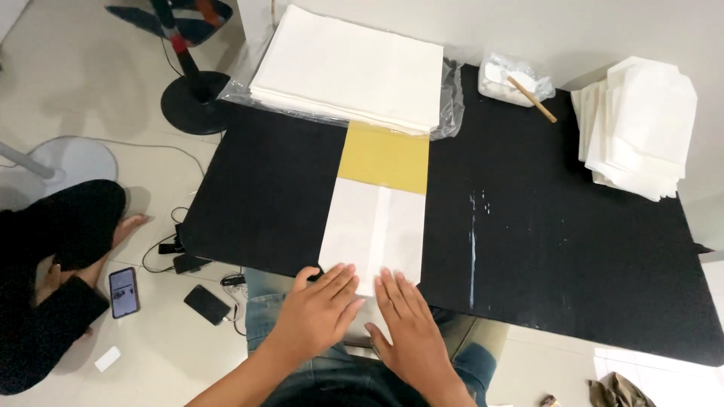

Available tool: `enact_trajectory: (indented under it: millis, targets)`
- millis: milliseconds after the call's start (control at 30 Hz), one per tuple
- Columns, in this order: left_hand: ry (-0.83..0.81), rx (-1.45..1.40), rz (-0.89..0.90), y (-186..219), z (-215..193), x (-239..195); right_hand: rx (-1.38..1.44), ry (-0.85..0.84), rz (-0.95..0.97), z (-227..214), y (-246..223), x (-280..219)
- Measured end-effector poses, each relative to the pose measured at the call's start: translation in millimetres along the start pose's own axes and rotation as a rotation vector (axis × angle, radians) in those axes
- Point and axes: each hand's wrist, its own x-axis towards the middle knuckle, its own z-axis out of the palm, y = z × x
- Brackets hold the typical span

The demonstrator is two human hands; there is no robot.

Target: Manually assembling paper bags by applying glue and folding paper sheets.

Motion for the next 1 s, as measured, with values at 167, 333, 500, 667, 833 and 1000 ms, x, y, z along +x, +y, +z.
enact_trajectory:
  millis: [167,333,500,667,833,1000]
  targets:
    - [-0.1,0.008,-0.096,6,-12,30,0.343,-0.059,0.101,-28,-1,5]
    - [-0.304,0.164,-0.072,-6,36,15,0.435,0.147,0.054,-34,37,28]
    - [-0.192,0.263,-0.048,-8,45,5,0.339,-0.16,0.236,-40,105,89]
    - [-0.073,0.356,-0.017,-2,38,2,0.234,-0.036,0.137,-4,171,157]
    - [-0.046,0.39,-0.038,1,35,5,0.106,-0.038,0.219,17,198,211]
    - [-0.007,0.42,-0.033,3,27,16,0.172,-0.19,0.386,-9,191,239]
